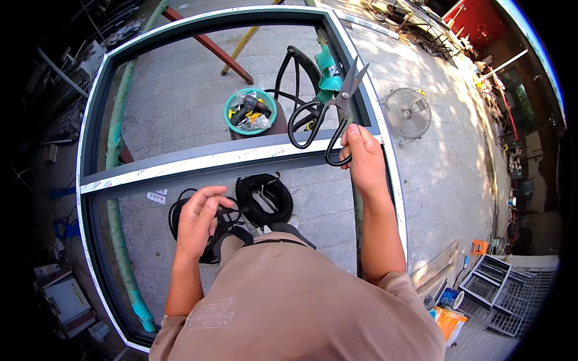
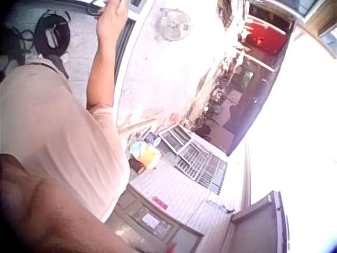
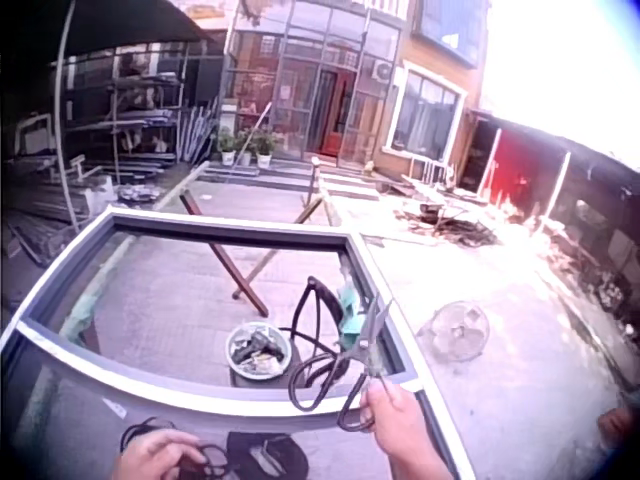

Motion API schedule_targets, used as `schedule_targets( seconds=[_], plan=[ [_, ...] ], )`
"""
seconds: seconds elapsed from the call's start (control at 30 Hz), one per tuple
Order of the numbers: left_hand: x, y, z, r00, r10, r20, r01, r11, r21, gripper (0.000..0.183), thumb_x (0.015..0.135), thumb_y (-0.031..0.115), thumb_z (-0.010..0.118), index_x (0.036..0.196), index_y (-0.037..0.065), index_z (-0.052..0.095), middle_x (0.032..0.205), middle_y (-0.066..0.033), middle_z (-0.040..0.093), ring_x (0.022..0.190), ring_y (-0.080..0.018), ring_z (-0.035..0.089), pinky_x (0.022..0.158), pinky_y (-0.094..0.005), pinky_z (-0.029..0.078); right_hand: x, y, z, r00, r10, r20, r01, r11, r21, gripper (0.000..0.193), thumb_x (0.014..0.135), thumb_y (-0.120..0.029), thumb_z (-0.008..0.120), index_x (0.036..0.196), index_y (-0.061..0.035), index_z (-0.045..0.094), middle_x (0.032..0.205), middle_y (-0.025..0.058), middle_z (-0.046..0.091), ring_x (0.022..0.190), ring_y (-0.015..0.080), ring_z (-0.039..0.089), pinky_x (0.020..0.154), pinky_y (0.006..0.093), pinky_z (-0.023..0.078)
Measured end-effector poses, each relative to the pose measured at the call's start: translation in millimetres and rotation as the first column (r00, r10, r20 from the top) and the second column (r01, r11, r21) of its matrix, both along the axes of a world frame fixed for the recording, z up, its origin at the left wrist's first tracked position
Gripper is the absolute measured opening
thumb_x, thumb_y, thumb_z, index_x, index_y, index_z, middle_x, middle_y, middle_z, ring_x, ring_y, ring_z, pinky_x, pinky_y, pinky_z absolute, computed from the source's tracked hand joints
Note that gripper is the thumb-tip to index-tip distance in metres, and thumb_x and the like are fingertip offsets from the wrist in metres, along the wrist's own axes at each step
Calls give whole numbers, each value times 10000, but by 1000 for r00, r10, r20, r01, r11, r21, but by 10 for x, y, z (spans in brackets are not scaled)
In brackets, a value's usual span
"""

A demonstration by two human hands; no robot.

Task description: The person installs a black rubber seal into the frame of a white window. They measure the seal by hand, cut it with shears, and press the seal into the grooves along the inner perimeter of the frame.

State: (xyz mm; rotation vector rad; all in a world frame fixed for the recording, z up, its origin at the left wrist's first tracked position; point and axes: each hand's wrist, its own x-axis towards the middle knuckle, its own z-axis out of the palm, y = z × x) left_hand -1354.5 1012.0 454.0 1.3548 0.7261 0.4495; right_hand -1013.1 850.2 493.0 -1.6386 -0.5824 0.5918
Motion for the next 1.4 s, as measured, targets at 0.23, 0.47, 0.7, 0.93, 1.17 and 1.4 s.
schedule_targets(
  seconds=[0.23, 0.47, 0.7, 0.93, 1.17, 1.4],
  plan=[
    [18, 73, -97, 996, 74, -48, -73, 997, 15, 316, 1148, 214, 594, 1376, 33, 716, 1025, -69, 781, 591, 3, 430, 515, -197, 350, 1238, -580, -41, 980, -146, 135, 180, 940, -289, 475, 1184, -494, 537, 929, -109, 646, 671, -45, 484, 578, 78, 481, 544, 266, 411],
    [-42, 166, -41, 995, 66, -80, -61, 996, 68, 311, 1150, 208, 598, 1375, 30, 716, 969, -32, 768, 595, 11, 423, 523, -196, 326, 1846, -465, -250, 857, 51, 513, 318, 730, -605, 571, 1125, -549, 578, 1010, -13, 737, 908, 203, 746, 816, 334, 743, 757, 500, 569],
    [-201, 372, 337, 975, 221, -33, -210, 957, 201, 351, 1167, 241, 584, 1415, 18, 695, 976, -40, 751, 611, 11, 425, 531, -184, 326, 1604, -306, -408, 630, 45, 775, 631, 553, -545, 567, 1078, -615, 631, 1180, -72, 761, 1110, 277, 802, 1116, 490, 752, 954, 582, 564],
    [-543, 429, 408, 953, 302, -30, -281, 915, 289, 410, 1180, 270, 559, 1459, -15, 655, 977, -62, 702, 820, -33, 584, 524, -183, 299, 1882, -374, -684, 620, -77, 781, 622, 655, -429, 651, 1059, -684, 615, 1280, -101, 803, 1248, 213, 802, 1191, 426, 748, 1040, 505, 555],
    [-576, 521, 316, 936, 350, -26, -329, 902, 278, 406, 1182, 265, 562, 1464, -11, 654, 980, -56, 699, 847, -34, 592, 532, -177, 306, 2065, -478, -765, 574, -189, 797, 667, 672, -321, 684, 1054, -661, 646, 1267, -29, 797, 1189, 208, 814, 1144, 369, 767, 1030, 463, 558],
    [-582, 488, 316, 955, 295, -32, -283, 936, 211, 348, 1163, 253, 621, 1411, 25, 707, 953, -42, 758, 692, 0, 516, 571, -196, 379, 2042, -387, -753, 582, -242, 776, 657, 703, -274, 681, 1067, -629, 655, 1255, 13, 784, 1151, 218, 807, 1099, 345, 754, 1022, 433, 547]
  ],
)
